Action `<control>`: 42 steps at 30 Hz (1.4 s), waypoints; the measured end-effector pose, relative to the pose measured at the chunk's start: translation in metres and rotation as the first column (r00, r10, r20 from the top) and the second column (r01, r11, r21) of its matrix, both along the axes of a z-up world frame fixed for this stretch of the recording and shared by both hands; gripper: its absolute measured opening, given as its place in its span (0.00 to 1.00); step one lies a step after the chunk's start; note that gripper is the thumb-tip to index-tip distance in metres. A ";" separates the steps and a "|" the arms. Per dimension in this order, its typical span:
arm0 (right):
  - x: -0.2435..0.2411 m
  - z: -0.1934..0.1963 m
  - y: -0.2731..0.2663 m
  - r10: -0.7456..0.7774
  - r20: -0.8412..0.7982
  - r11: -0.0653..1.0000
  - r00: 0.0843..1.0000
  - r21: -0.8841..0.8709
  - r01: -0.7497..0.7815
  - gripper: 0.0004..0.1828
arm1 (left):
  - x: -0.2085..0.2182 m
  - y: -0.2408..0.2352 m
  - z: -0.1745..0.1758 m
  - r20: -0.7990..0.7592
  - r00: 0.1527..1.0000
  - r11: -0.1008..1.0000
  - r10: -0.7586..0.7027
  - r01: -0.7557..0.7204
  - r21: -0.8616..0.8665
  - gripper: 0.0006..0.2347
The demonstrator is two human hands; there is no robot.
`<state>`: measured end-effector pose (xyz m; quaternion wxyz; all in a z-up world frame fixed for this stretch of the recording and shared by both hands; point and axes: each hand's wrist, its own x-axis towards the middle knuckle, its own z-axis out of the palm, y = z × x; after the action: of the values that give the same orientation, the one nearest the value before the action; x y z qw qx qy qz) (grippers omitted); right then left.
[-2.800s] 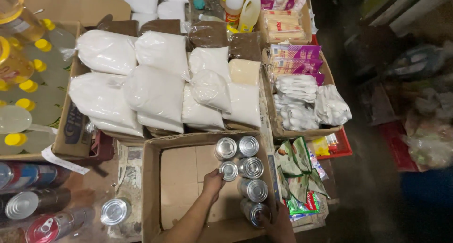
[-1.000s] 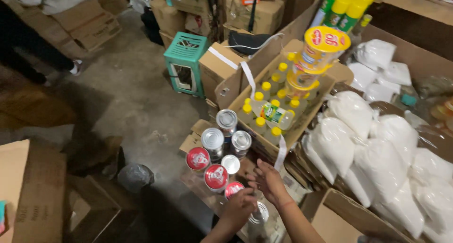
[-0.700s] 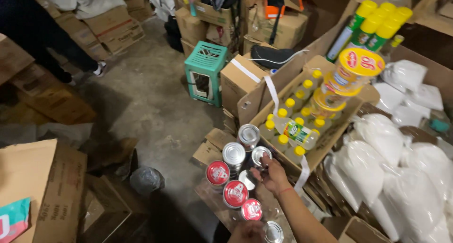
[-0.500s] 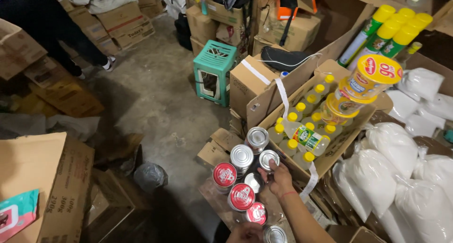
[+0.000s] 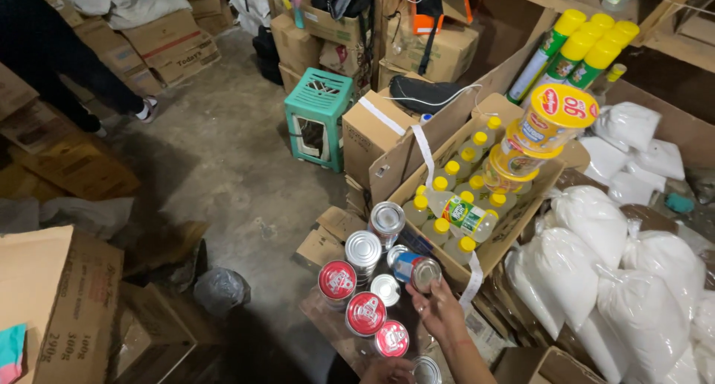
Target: The recorder is organizing various canned goods into cardboard boxes on a table or counter in a grocery store backroom.
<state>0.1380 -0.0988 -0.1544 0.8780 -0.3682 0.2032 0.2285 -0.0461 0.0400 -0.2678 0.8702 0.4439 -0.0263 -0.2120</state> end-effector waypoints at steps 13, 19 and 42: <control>-0.144 -0.010 -0.104 -0.131 0.124 0.927 0.984 0.367 0.077 0.20 | 0.017 -0.012 0.130 -0.283 0.946 0.920 0.158 -0.037 0.390 0.25; -0.182 0.061 -0.126 -0.099 0.192 0.959 0.976 0.280 0.042 0.27 | 0.031 -0.032 0.216 -0.457 0.889 0.964 -0.022 0.140 0.225 0.27; -0.297 0.134 -0.177 0.347 0.624 0.705 0.700 -0.665 0.244 0.32 | 0.014 -0.089 0.223 -0.339 0.631 0.684 -0.698 0.446 -0.577 0.38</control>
<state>-0.1592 -0.2762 -0.0206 0.6671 -0.7392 -0.0923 -0.0013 -0.0325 -0.0495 -0.0446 0.7992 0.1241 0.0260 -0.5875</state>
